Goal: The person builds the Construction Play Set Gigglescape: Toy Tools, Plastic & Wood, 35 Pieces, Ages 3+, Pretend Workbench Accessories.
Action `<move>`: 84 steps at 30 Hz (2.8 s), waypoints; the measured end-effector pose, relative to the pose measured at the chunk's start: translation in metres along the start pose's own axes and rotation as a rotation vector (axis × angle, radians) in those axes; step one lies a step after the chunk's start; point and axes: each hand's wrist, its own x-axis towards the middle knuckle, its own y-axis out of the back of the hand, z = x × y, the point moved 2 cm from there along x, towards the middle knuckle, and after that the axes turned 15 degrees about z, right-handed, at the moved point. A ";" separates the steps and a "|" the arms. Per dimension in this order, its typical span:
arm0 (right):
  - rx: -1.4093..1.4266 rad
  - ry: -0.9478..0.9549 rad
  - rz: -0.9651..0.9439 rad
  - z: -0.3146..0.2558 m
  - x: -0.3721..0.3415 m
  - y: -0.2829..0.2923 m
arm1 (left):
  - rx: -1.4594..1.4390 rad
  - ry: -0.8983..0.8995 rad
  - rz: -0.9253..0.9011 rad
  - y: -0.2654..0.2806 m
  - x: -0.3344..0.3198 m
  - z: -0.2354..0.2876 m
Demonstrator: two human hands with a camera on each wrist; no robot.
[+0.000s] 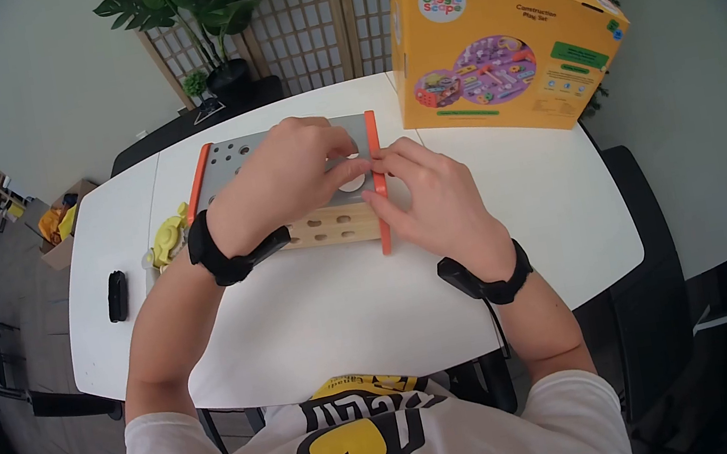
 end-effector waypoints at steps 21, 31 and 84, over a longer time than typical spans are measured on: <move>-0.004 -0.006 -0.011 -0.001 0.001 -0.001 | 0.059 -0.248 -0.035 -0.015 -0.017 0.000; -0.022 0.030 -0.052 -0.004 0.001 0.006 | -0.047 -0.217 0.204 0.000 -0.046 -0.023; -0.024 -0.004 -0.220 0.001 0.004 0.019 | 0.625 0.325 -0.038 0.012 -0.194 -0.223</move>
